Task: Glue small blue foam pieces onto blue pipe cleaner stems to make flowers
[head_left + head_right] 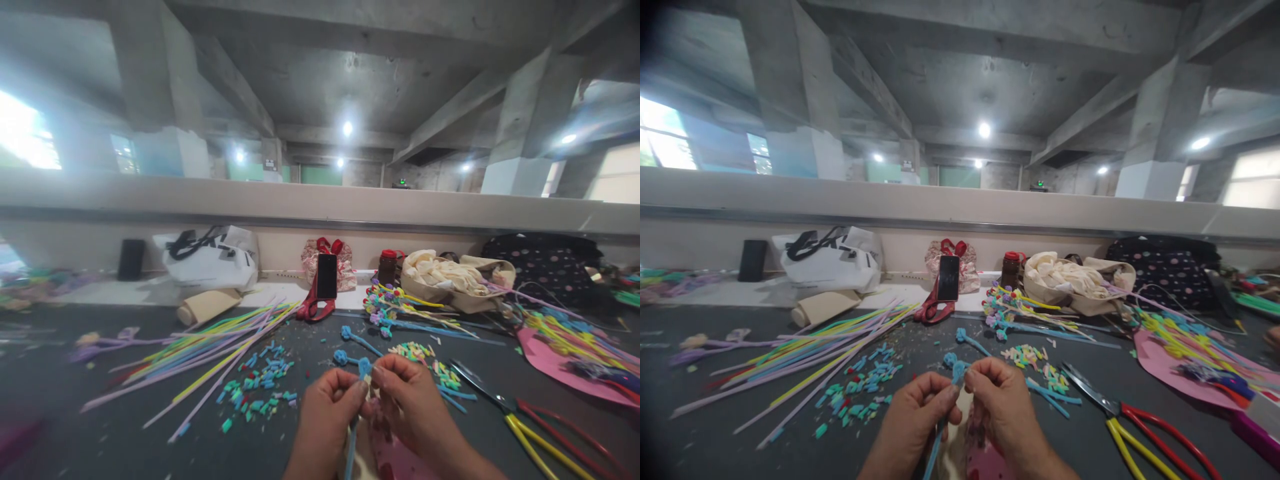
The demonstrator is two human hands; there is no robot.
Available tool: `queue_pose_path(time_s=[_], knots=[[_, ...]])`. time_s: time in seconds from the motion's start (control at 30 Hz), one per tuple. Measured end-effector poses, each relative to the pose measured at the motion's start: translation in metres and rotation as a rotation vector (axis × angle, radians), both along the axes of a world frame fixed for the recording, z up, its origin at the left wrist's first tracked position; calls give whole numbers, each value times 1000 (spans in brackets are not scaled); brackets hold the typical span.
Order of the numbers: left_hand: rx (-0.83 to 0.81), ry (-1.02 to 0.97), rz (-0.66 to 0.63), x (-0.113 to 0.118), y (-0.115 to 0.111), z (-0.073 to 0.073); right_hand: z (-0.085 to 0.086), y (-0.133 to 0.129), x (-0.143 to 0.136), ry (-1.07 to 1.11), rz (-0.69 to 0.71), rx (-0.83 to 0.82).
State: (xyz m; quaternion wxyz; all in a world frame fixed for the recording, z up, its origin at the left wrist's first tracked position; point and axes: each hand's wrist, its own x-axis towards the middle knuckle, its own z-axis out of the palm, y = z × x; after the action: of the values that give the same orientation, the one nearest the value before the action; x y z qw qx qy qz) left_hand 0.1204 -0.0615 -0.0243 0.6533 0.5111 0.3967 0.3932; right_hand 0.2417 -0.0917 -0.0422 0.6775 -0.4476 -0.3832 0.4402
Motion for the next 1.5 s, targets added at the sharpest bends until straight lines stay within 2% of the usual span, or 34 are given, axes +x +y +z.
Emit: queue_pose_path(time_s=[0.1, 0.4, 0.87, 1.03, 1.27, 1.5], knots=[[21, 10, -12, 1, 1, -1, 1, 0, 0, 17, 20, 5], [19, -4, -5, 0, -7, 11, -7, 3, 2, 20, 4, 7], [57, 59, -46, 0, -2, 3, -7, 3, 1, 7, -8, -29], [61, 11, -36, -1, -6, 4, -5, 1, 0, 8, 10, -29], [9, -18, -41, -2, -8, 10, -4, 0, 2, -8, 39, -1], [-86, -109, -68, -4, -5, 7, -1, 1, 0, 44, 57, 34]])
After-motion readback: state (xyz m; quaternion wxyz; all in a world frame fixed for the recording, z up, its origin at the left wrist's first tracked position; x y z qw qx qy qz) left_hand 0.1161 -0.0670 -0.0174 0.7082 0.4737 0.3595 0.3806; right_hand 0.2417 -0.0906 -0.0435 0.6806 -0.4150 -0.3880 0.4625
